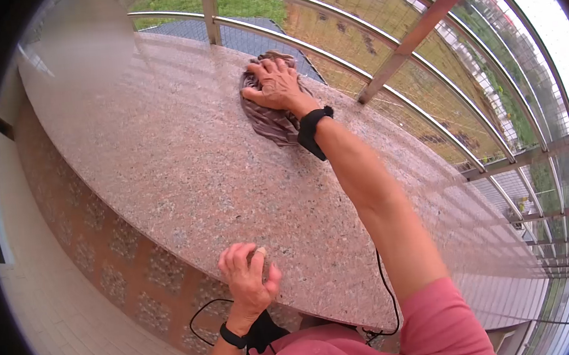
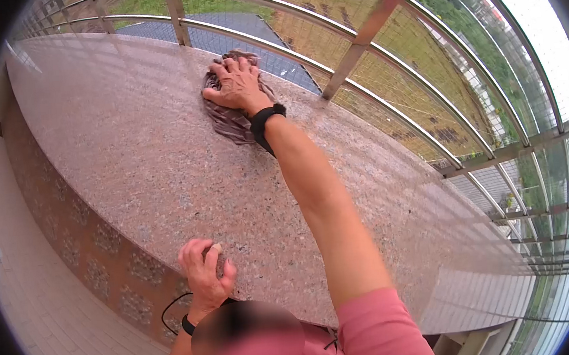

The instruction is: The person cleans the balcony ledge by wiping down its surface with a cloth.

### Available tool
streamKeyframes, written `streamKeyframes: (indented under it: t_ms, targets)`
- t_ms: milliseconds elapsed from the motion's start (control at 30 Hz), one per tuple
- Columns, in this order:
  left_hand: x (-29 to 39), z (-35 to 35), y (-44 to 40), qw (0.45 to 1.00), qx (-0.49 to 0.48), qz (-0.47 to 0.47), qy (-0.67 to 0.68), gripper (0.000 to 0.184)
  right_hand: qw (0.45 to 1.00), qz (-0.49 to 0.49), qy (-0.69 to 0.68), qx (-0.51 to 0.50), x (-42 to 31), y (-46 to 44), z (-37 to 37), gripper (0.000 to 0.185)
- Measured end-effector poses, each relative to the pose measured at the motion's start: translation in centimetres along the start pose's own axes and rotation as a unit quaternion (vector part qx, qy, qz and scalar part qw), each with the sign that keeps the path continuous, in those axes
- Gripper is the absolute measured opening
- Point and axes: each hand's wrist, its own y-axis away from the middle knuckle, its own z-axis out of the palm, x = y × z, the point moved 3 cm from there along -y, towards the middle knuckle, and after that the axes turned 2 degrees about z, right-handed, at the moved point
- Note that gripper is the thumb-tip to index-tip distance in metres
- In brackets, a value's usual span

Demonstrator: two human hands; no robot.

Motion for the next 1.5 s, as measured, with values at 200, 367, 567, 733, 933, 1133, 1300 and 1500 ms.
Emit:
streamKeyframes:
  t_ms: [200, 367, 567, 733, 933, 1133, 1300, 1500]
  targets:
    - [0.0, 0.0, 0.0, 1.000, 0.015, 0.021, 0.002, 0.033, 0.985, -0.125, -0.027, -0.118, -6.6, 5.6, -0.7, 0.063]
    - [0.0, 0.0, 0.0, 1.000, 0.018, 0.023, -0.005, 0.032, 0.986, -0.133, -0.028, -0.093, -4.3, 9.9, -3.5, 0.052]
    - [0.2, -0.1, 0.2, 0.999, 0.039, 0.033, -0.002, 0.030, 0.999, 0.033, 0.026, -0.017, 6.4, 16.1, -8.6, 0.053]
    - [-0.1, 0.2, 0.5, 0.998, 0.057, 0.034, 0.000, 0.029, 0.994, 0.083, 0.072, -0.012, 8.9, 26.7, -12.9, 0.064]
    - [0.1, 0.5, 0.6, 0.998, 0.059, 0.017, -0.019, 0.028, 0.992, -0.025, 0.087, -0.086, 0.4, 30.8, -11.9, 0.086]
    - [0.3, 0.3, 0.5, 0.999, 0.046, 0.009, -0.018, 0.030, 0.987, -0.131, 0.027, -0.086, -5.2, 22.8, -7.9, 0.067]
    - [0.0, 0.3, 0.6, 0.999, 0.051, -0.009, 0.003, 0.030, 0.991, -0.091, 0.052, -0.083, -7.1, 12.2, -2.7, 0.063]
    - [-0.7, 0.2, 0.9, 0.994, 0.078, 0.008, 0.076, 0.028, 0.997, -0.028, 0.040, -0.065, -10.2, 3.0, 2.0, 0.066]
